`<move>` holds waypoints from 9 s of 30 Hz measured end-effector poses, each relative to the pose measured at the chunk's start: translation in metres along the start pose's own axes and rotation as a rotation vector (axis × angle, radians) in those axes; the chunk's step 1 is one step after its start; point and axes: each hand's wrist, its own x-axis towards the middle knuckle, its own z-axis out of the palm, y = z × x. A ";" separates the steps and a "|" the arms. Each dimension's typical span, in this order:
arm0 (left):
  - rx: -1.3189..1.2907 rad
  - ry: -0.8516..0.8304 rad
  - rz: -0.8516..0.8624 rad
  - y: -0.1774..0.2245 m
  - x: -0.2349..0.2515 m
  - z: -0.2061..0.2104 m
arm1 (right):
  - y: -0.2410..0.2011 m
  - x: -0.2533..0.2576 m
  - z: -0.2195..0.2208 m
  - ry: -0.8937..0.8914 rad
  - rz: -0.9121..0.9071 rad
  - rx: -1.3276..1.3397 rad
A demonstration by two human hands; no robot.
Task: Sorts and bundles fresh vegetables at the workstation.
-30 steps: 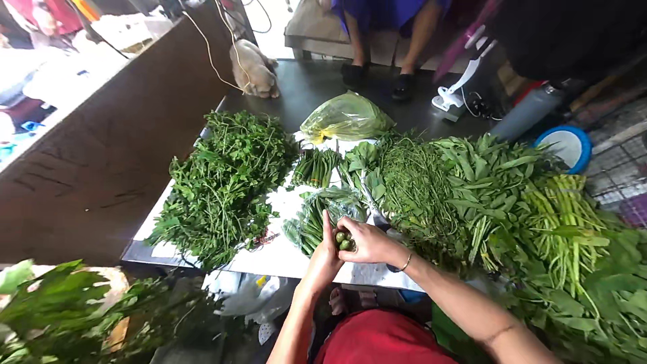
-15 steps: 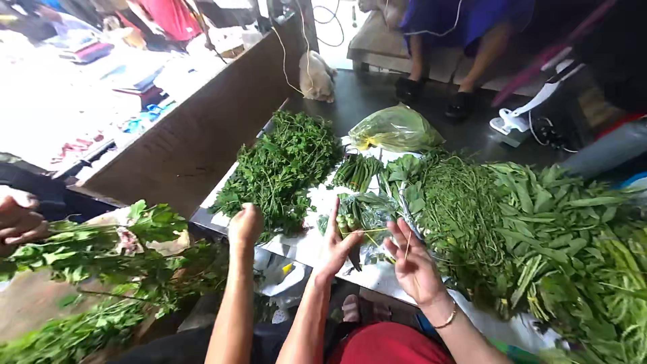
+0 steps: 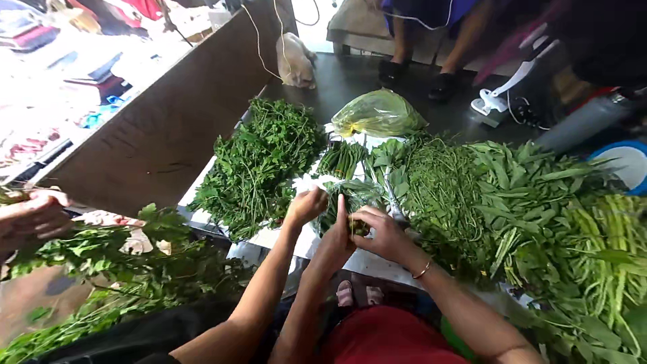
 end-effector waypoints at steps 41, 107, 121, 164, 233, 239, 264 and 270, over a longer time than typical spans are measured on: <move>-0.524 0.312 -0.065 -0.039 -0.010 0.078 | 0.089 0.030 -0.024 -0.096 0.312 0.101; -1.206 0.459 -0.406 -0.075 -0.030 0.051 | 0.126 0.070 0.070 -0.225 0.655 0.074; -1.554 0.444 -0.225 -0.051 0.006 0.070 | 0.051 -0.036 0.055 0.300 0.550 1.010; -1.405 0.629 -0.280 -0.069 -0.043 0.046 | 0.113 0.051 0.056 -0.114 0.557 -0.341; -1.531 0.695 -0.273 -0.099 -0.032 -0.010 | 0.084 0.032 0.043 -0.399 0.543 -0.311; -1.408 0.508 -0.168 -0.077 -0.018 0.016 | 0.011 0.026 0.037 -0.010 0.346 0.392; -0.939 0.477 -0.023 -0.057 -0.001 0.044 | 0.032 0.000 0.065 0.143 0.283 0.344; -0.807 0.431 0.004 -0.059 0.000 0.045 | 0.031 -0.007 0.068 0.176 0.102 0.042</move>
